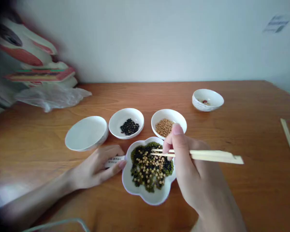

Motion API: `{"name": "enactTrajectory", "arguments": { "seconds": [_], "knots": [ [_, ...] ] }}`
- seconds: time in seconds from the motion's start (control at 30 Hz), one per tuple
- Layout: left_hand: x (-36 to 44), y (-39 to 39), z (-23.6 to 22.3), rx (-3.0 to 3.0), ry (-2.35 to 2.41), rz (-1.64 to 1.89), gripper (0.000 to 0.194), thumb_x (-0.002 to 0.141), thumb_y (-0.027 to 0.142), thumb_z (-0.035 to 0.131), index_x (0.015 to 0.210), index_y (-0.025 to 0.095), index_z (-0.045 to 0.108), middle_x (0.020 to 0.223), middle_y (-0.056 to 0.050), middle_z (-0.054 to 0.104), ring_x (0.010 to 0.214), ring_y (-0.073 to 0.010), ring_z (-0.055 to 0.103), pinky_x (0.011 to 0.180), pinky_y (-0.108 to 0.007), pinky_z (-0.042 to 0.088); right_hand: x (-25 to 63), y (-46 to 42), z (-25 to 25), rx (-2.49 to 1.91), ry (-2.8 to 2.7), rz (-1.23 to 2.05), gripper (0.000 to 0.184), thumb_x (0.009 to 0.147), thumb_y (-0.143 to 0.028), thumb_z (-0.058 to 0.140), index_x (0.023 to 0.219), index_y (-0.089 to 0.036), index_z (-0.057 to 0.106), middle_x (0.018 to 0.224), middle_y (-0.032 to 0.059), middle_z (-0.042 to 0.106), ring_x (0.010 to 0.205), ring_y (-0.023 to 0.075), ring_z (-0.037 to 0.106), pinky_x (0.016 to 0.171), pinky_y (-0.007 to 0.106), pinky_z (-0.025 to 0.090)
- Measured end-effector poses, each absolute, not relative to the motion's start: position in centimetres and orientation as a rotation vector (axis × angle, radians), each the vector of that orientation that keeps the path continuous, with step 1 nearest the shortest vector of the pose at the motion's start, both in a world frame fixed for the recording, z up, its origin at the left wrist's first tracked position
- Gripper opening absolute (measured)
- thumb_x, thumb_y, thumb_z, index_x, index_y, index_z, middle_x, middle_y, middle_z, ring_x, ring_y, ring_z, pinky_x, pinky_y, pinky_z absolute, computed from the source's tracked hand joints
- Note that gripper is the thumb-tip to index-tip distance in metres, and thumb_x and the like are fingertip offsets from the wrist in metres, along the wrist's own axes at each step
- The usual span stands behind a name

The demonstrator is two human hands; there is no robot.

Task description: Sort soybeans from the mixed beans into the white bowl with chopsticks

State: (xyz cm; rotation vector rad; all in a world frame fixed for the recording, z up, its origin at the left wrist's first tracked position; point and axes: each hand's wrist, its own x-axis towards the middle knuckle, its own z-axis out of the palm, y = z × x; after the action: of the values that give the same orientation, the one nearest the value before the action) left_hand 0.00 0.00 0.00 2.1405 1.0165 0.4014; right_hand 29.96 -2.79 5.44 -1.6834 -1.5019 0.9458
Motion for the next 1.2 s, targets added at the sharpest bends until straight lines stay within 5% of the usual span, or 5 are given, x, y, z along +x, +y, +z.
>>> {"name": "enactTrajectory", "arguments": {
  "seconds": [1.2],
  "knots": [
    [-0.18, 0.11, -0.2, 2.162, 1.003, 0.392, 0.025, 0.108, 0.039, 0.053, 0.099, 0.018, 0.064, 0.092, -0.003, 0.068, 0.078, -0.0147, 0.063, 0.071, -0.027, 0.047, 29.36, -2.23, 5.5, -1.642, -1.507, 0.942, 0.069, 0.102, -0.077, 0.031, 0.07, -0.024, 0.063, 0.062, 0.0007, 0.06, 0.06, 0.017, 0.054, 0.058, 0.034, 0.038]
  ]
}}
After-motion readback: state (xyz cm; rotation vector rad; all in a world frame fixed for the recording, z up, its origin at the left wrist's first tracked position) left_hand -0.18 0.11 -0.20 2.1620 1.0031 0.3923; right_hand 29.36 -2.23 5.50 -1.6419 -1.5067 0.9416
